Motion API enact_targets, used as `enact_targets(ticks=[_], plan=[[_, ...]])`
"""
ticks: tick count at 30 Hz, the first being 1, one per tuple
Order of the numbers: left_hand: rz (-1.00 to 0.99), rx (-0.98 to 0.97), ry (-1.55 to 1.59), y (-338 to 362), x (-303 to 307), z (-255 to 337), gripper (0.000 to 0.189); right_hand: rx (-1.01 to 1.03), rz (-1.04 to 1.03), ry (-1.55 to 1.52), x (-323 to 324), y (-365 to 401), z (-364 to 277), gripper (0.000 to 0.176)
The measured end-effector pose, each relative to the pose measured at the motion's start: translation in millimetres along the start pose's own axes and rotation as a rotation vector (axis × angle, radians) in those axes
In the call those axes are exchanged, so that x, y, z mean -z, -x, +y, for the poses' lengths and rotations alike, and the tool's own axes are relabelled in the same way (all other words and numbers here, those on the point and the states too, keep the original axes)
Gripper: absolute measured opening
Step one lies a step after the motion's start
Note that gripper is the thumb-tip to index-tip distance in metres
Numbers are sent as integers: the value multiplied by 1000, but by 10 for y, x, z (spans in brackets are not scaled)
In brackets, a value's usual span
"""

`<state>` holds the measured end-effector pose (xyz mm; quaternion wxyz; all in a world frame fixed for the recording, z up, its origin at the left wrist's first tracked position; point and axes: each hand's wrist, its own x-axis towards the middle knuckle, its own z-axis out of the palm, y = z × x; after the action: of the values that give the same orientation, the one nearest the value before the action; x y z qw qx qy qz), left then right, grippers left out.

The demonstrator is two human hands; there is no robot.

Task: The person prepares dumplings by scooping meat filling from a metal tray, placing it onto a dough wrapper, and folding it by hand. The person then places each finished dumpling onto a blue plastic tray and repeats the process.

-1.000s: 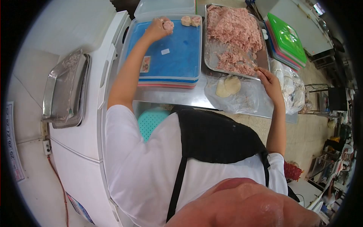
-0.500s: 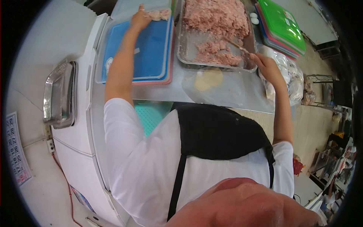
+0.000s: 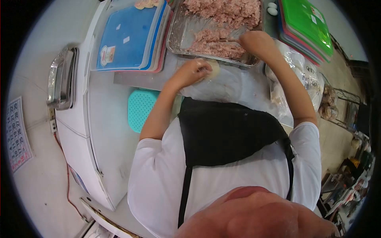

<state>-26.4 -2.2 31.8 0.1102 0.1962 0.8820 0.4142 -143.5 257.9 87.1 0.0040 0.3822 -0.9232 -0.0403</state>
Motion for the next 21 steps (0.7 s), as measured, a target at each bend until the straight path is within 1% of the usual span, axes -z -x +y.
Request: enact_targets(ticks=[2,3,4,5,7,8,11,12,14,15,17,19,20,21], plan=[[134,-105,-179,7,-418,-248,19,91,68,-169,-399,3,-179,28],[174,-95,-215,18,-503,-283,20,132,102,-254,-539,0,-274,30],[214,-88,-251,19,-552,-287,21,117,102,-375,-511,60,-402,31],[255,-83,-285,17,-581,-304,22,79,69,-482,-487,62,-369,32],[270,-11,-211,19,-539,-274,20,-1,-6,-695,-447,84,-229,33],[277,27,-172,37,-514,-269,20,-5,-41,-744,-477,70,-134,34],[350,90,114,102,-373,-247,14,-42,-18,-481,-175,-75,-107,38],[385,160,267,116,-344,-257,12,-24,50,-399,-204,-147,-137,39],[442,295,579,146,-308,-273,12,34,-12,-319,-330,-195,-308,39],[497,322,855,149,-269,-217,13,60,-42,-281,-429,-194,-400,39],[604,361,1416,98,-146,-90,14,17,-74,-477,-448,-156,-426,36],[545,376,1248,127,-181,-199,15,2,-113,-717,-246,-104,-361,35],[517,384,1163,148,-196,-251,15,-65,-110,-630,-301,-124,-322,34],[504,360,977,170,-188,-231,16,-88,-90,-522,-238,-190,-347,33]])
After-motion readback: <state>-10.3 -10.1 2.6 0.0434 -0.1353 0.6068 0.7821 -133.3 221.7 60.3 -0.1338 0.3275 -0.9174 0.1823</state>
